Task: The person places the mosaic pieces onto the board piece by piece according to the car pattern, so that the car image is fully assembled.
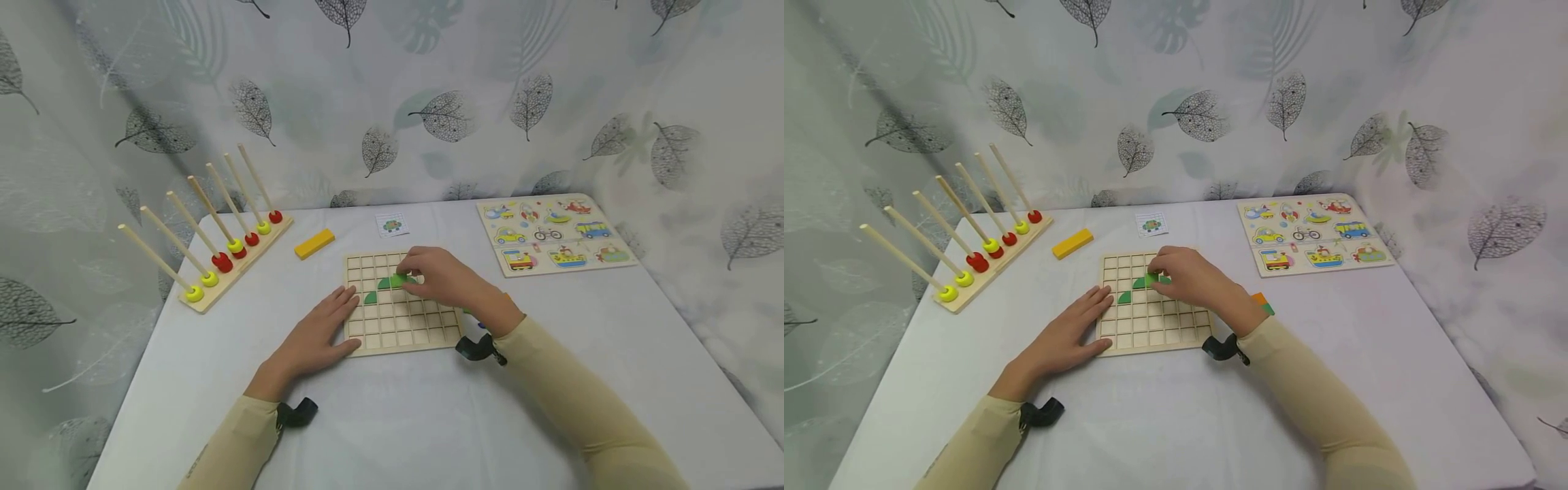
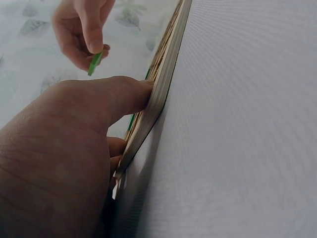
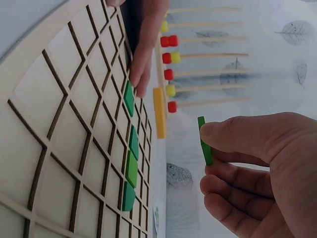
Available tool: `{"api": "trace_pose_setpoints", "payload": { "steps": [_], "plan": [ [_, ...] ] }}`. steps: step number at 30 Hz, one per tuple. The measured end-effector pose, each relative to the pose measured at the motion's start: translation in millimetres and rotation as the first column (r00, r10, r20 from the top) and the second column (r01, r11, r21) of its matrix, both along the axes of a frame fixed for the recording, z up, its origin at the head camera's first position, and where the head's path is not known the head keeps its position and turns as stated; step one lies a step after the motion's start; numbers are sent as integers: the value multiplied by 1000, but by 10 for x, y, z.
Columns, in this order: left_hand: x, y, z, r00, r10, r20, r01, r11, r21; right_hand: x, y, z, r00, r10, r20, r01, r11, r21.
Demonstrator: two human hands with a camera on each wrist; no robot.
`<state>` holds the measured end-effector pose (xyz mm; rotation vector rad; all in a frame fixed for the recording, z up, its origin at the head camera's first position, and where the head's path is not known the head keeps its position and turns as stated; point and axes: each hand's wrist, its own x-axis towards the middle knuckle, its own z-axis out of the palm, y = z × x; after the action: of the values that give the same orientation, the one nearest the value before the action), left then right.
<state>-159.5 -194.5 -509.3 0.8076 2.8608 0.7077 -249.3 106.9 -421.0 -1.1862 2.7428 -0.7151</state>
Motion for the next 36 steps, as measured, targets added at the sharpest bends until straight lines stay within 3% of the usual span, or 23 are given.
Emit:
{"api": "trace_pose_setpoints", "payload": {
  "steps": [27,36],
  "plan": [
    [0,2,-21,1000,2,-1,-2,1000,-1,38,-324,-221,999,-34,36,31,995,94],
    [4,-12,2,1000,-10,-11,10,1000,27,-21,-376,-396,1000,-18,14,16,990,141]
  ]
}}
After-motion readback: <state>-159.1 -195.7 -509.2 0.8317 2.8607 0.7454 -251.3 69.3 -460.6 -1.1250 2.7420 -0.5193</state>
